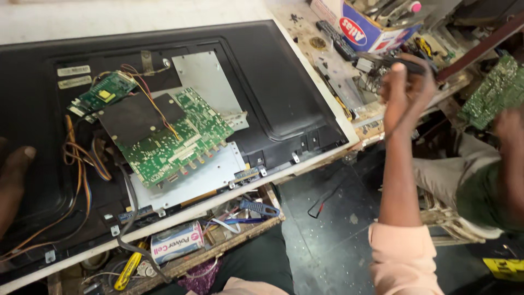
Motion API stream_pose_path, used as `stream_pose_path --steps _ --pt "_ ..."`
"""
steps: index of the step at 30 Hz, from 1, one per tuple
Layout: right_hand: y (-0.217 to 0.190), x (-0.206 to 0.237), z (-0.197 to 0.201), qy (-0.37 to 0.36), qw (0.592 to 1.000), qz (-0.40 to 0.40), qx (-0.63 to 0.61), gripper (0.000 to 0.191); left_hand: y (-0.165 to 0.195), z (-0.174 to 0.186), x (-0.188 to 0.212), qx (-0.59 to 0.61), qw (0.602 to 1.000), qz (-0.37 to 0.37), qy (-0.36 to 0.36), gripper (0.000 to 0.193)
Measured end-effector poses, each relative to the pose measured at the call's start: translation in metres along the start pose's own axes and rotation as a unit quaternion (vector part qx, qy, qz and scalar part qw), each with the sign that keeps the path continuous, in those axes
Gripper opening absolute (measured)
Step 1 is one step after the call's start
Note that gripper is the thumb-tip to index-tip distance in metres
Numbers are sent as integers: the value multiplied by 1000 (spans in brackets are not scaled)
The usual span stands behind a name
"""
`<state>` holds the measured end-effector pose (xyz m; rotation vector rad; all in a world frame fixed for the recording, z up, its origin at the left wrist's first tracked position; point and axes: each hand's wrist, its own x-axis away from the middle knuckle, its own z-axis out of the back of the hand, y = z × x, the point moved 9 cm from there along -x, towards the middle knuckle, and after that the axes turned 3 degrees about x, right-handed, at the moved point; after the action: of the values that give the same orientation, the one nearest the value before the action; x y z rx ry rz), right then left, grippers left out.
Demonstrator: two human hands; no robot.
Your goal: The person repairs a television at a workbench. They handle the main circuit board inside the open TV chassis, use a soldering iron to solder connections on the board, reposition the board and wires, and finally reach into a tool tray to pick through pliers and other tools.
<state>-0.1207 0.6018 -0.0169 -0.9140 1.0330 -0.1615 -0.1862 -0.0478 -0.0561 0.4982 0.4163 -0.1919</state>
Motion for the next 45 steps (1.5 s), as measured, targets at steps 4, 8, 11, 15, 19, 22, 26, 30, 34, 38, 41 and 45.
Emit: stream_pose_path --steps 4,8,11,15,19,22,26,30,34,38,41,45 --pt "51 -57 -77 -102 995 -8 9 20 16 24 20 103 990 46 85 27" --pt "85 -80 -122 -163 981 96 48 18 48 21 50 309 930 176 90 30" --pt "114 -97 -142 -187 978 74 54 17 75 -6 68 463 849 255 21 32" --pt "131 -100 -158 -225 974 31 20 21 87 -26 71 539 794 277 -44 55" --pt "133 -94 -155 -227 974 21 -1 27 85 -30 66 481 826 263 -130 68" --pt "124 -93 -137 -204 977 49 -19 21 87 -24 59 530 809 230 -107 66" --pt "125 -100 -88 -135 990 35 5 20 81 -35 57 596 759 239 -108 61" --pt "104 -82 -48 -146 971 11 -191 29 74 -38 59 585 774 214 -110 55" --pt "25 -12 -33 -146 943 -5 -299 22 77 -35 59 568 796 181 -107 55" --pt "-99 73 -50 -175 919 18 -352 17 79 -31 60 552 809 179 -100 54" --pt "-171 109 -81 -218 912 39 -344 15 79 -27 60 528 824 177 -100 54" --pt "-216 132 -116 -286 904 38 -317 16 78 -23 61 505 840 175 -92 51"
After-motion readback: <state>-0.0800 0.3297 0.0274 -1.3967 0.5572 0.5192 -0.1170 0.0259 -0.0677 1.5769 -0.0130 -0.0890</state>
